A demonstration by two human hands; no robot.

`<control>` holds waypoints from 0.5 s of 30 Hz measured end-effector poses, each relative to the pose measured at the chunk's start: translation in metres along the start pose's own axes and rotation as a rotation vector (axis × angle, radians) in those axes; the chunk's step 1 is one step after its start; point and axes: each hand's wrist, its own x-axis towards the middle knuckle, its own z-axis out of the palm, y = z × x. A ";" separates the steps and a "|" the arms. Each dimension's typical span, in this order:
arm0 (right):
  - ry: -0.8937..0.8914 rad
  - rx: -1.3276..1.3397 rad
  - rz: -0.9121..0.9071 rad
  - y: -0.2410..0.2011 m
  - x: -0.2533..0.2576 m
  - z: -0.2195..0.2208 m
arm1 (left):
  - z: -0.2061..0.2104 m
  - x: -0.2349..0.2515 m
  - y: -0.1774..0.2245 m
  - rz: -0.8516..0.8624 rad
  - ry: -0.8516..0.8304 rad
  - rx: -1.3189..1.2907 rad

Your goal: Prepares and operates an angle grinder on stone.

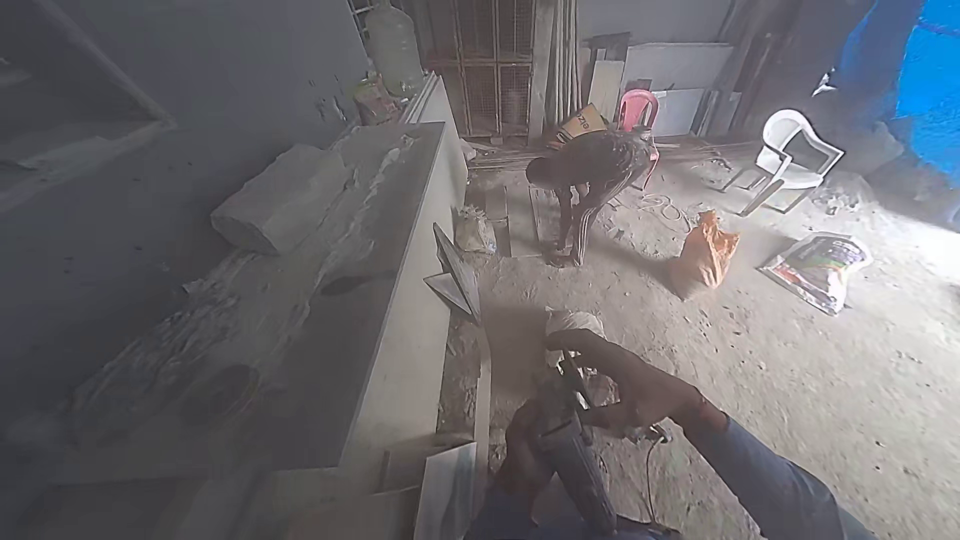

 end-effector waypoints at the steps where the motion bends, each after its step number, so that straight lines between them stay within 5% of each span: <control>1: -0.003 0.012 -0.005 0.001 0.002 0.001 | 0.001 -0.002 0.002 -0.006 0.009 -0.002; 9: -0.058 0.097 0.062 0.004 0.015 0.006 | -0.017 -0.005 0.009 0.007 -0.209 -0.098; 15: -0.089 0.084 0.240 -0.004 0.019 0.009 | -0.011 -0.012 0.014 0.079 -0.155 -0.028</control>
